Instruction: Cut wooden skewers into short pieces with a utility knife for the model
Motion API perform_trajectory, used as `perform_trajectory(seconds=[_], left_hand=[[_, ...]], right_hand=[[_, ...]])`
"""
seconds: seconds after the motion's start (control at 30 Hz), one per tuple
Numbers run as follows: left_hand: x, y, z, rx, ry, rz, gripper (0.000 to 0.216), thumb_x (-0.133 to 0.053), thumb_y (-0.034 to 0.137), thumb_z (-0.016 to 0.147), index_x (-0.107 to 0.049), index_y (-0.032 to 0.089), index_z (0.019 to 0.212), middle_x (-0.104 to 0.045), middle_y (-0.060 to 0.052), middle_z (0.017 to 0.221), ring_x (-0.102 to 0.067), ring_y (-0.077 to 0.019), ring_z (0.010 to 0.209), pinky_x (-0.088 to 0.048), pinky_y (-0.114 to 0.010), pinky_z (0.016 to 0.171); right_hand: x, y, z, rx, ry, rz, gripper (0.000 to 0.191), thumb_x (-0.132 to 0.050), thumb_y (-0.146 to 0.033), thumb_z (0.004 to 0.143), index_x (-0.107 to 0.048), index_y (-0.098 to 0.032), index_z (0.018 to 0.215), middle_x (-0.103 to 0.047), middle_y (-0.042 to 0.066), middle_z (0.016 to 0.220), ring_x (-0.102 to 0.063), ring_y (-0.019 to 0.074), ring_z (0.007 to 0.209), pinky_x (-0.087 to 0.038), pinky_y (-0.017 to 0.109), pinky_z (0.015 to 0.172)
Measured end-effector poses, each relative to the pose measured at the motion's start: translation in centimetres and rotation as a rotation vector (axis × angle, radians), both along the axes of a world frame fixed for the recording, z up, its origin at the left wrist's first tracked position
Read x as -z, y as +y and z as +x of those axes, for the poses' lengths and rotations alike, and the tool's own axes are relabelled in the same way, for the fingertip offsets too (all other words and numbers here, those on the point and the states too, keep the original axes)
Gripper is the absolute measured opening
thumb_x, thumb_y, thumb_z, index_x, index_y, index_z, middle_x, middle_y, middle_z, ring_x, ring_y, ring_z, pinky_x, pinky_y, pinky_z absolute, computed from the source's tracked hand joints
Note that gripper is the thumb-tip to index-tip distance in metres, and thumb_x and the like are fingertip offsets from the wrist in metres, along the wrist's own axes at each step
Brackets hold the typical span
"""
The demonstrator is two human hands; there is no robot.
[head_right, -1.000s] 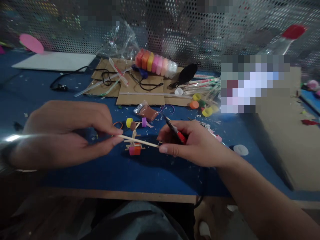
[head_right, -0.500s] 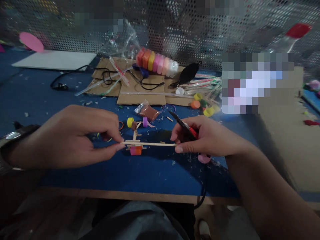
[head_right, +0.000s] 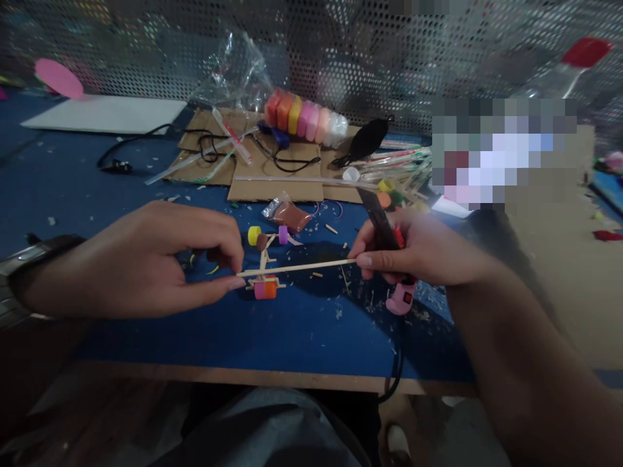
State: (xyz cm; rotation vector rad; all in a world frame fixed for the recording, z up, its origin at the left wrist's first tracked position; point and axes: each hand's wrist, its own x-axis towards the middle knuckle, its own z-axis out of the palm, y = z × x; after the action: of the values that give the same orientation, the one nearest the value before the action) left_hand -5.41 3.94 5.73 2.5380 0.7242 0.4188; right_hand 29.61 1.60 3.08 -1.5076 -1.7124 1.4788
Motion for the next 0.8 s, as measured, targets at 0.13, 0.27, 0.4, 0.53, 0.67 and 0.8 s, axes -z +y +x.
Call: perform_trajectory(seconds=[0.13,0.27,0.4,0.53,0.67,0.8], left_hand=[[0.09,0.20,-0.06,-0.014,0.026,-0.007,0.009,-0.072,0.035,0.094,-0.072,0.026,0.093,-0.078,0.000,0.090,-0.068,-0.0165,0.076,-0.050,-0.029,0.068],[0.14,0.31,-0.19,-0.021,0.062,-0.038,0.011,-0.077,0.038,0.093,-0.075,0.027,0.096,-0.080,0.001,0.092,-0.070,-0.0170,0.077,-0.050,-0.029,0.068],[0.16,0.37,-0.22,-0.019,0.096,-0.064,0.006,-0.078,0.034,0.091,-0.079,0.029,0.094,-0.081,0.002,0.089,-0.070,-0.0166,0.074,-0.048,-0.028,0.065],[0.20,0.41,-0.18,-0.019,0.113,-0.072,0.008,-0.078,0.036,0.092,-0.080,0.028,0.094,-0.082,0.003,0.090,-0.072,-0.0165,0.076,-0.048,-0.028,0.067],[0.32,0.44,-0.10,-0.032,0.128,-0.066,0.010,-0.076,0.036,0.093,-0.081,0.028,0.093,-0.084,0.002,0.091,-0.074,-0.0180,0.077,-0.048,-0.029,0.069],[0.43,0.46,-0.08,-0.022,0.127,-0.055,0.011,-0.074,0.036,0.095,-0.082,0.028,0.092,-0.084,0.003,0.089,-0.074,-0.0171,0.076,-0.048,-0.029,0.069]], right_hand=[[-0.15,-0.03,0.06,0.009,0.002,-0.014,0.032,-0.093,-0.046,0.078,-0.077,-0.019,0.084,-0.075,0.005,0.064,-0.061,0.0123,0.043,-0.046,0.020,0.038],[-0.38,0.11,0.28,-0.016,-0.022,-0.027,0.034,-0.094,-0.048,0.077,-0.076,-0.020,0.083,-0.075,0.005,0.063,-0.063,0.0139,0.042,-0.047,0.021,0.037],[-0.44,0.11,0.48,-0.045,-0.054,-0.041,0.033,-0.092,-0.047,0.081,-0.074,-0.020,0.085,-0.076,0.006,0.064,-0.064,0.0146,0.042,-0.048,0.021,0.037],[-0.28,0.02,0.43,-0.036,-0.074,-0.048,0.035,-0.092,-0.050,0.081,-0.075,-0.020,0.087,-0.077,0.006,0.064,-0.065,0.0151,0.043,-0.047,0.021,0.037],[-0.13,-0.10,0.33,-0.043,-0.066,-0.075,0.037,-0.090,-0.053,0.083,-0.076,-0.020,0.091,-0.077,0.007,0.065,-0.065,0.0146,0.043,-0.045,0.020,0.037],[0.02,-0.35,0.56,-0.054,-0.075,-0.078,0.039,-0.087,-0.056,0.086,-0.079,-0.020,0.096,-0.078,0.009,0.069,-0.068,0.0168,0.044,-0.048,0.021,0.038]])
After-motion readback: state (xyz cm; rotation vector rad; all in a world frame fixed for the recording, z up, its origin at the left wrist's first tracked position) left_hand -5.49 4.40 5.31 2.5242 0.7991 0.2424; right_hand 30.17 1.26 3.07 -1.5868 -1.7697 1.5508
